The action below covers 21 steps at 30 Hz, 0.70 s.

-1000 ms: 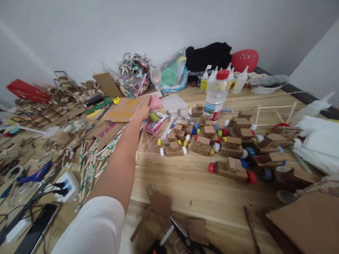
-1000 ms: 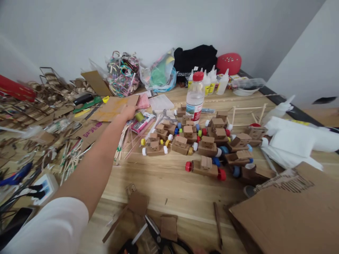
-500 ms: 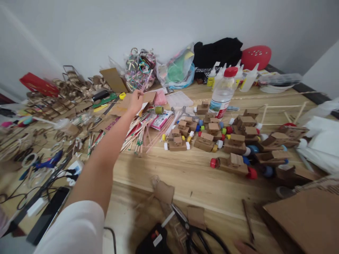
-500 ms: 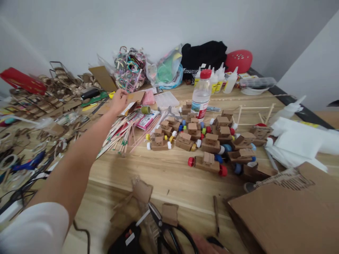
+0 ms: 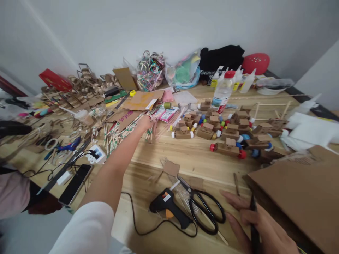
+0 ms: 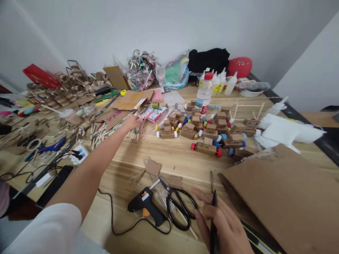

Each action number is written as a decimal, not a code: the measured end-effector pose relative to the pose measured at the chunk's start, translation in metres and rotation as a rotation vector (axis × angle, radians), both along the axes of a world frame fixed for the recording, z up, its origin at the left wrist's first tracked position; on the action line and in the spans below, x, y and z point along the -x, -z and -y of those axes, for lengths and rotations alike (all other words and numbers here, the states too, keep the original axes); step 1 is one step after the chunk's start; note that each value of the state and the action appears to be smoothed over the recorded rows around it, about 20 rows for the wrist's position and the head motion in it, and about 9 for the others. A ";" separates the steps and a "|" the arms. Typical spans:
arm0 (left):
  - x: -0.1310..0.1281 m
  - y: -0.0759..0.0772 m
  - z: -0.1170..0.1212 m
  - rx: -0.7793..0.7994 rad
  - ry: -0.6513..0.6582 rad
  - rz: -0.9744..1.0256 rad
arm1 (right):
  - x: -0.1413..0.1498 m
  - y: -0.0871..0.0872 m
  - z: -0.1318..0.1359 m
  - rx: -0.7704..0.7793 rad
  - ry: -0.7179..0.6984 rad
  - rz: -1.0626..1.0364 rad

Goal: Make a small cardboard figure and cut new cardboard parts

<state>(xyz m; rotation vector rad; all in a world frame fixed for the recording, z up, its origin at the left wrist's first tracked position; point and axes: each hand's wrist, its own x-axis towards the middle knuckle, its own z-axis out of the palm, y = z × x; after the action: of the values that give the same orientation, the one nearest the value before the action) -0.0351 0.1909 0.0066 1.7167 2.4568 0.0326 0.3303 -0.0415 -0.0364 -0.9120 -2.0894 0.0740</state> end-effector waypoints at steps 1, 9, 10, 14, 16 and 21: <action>-0.003 0.000 0.000 0.007 0.001 0.001 | 0.001 -0.003 0.000 -0.002 0.014 -0.003; -0.017 0.000 0.004 0.051 0.015 0.002 | 0.001 -0.007 -0.001 -0.054 0.022 -0.027; -0.019 0.000 0.004 0.047 0.016 -0.005 | 0.000 -0.007 -0.001 -0.072 0.017 -0.023; -0.026 0.006 0.000 0.048 0.026 -0.033 | 0.001 -0.007 0.000 -0.092 0.038 -0.009; -0.027 0.009 -0.002 0.057 0.033 -0.048 | 0.001 -0.007 0.000 -0.082 0.036 -0.012; -0.013 0.010 -0.006 0.052 0.074 -0.097 | 0.001 -0.009 0.000 -0.113 0.016 -0.025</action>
<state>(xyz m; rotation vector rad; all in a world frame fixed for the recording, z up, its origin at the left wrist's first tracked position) -0.0226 0.1972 -0.0031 1.8262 2.4356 -0.1238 0.3288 -0.0418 -0.0272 -0.8551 -2.0415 -0.0401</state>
